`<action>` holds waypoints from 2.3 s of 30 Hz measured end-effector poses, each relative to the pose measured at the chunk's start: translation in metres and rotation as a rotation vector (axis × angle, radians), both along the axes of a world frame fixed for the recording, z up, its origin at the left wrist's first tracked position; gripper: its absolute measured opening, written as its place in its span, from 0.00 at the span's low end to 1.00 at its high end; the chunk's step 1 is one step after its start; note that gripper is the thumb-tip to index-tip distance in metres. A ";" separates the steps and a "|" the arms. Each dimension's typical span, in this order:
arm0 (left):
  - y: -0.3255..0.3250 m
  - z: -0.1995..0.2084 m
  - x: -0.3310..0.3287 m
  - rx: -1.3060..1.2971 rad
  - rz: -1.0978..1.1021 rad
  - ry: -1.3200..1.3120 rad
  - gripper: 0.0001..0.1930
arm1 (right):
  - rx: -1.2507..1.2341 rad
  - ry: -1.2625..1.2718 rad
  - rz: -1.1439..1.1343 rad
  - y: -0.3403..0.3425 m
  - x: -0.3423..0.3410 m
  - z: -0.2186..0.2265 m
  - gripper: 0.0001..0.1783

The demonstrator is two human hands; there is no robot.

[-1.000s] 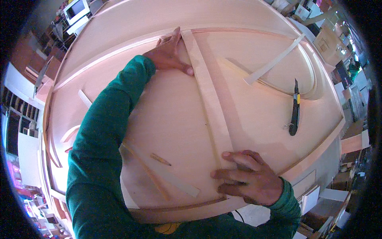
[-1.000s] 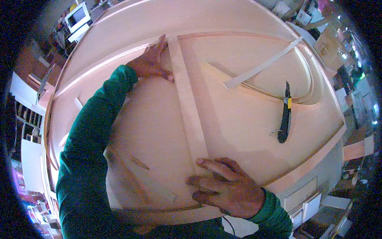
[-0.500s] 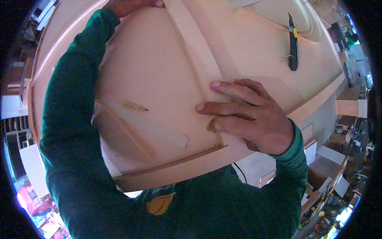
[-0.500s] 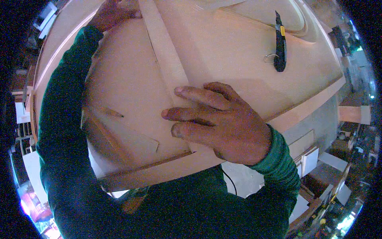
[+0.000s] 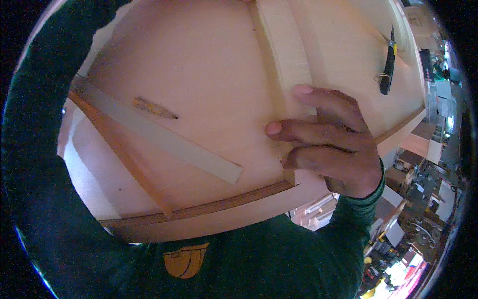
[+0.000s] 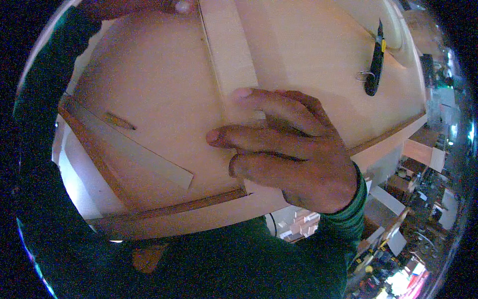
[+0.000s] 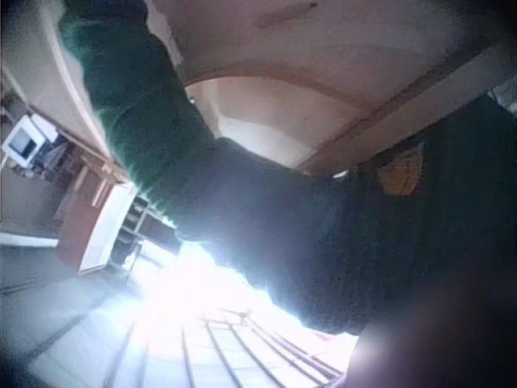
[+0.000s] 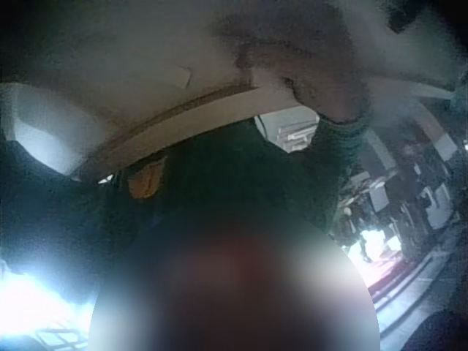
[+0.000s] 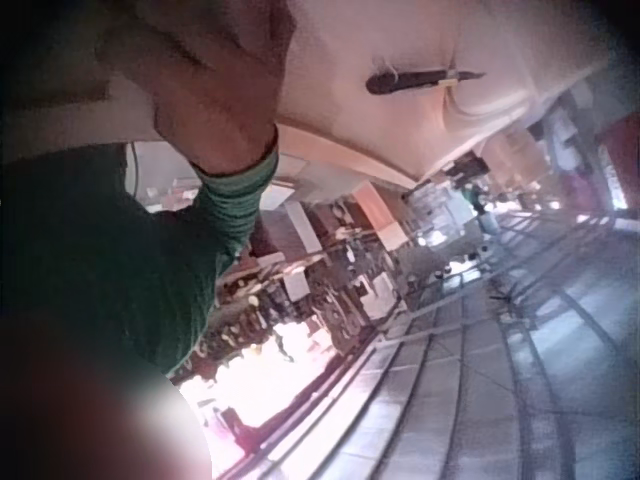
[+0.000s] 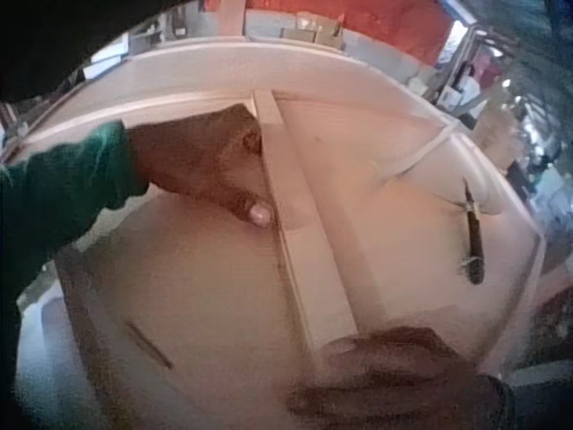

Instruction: The person sits on the floor and uses a utility knife to trim thin wooden strips, then fits them into grooves on a large curved wooden panel. They repeatedly test the fit of the strips and adjust them by hand.

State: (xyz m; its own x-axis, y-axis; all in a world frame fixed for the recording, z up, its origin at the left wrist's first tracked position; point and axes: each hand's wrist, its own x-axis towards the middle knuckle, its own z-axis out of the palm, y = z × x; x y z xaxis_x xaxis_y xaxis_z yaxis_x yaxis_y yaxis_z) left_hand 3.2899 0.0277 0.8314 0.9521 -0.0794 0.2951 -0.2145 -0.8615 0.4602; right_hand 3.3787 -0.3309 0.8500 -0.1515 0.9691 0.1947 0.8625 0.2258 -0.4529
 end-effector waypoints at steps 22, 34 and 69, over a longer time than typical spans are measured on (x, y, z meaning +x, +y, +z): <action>-0.017 -0.011 0.006 0.115 0.384 0.018 0.80 | -0.032 -0.046 0.135 -0.012 0.012 0.003 0.15; 0.050 -0.013 0.030 -0.086 0.422 0.052 0.76 | -0.077 -0.117 0.156 -0.011 0.012 0.010 0.21; 0.105 0.013 0.061 -0.038 0.202 0.172 0.71 | 0.001 0.053 0.081 0.002 0.008 -0.003 0.08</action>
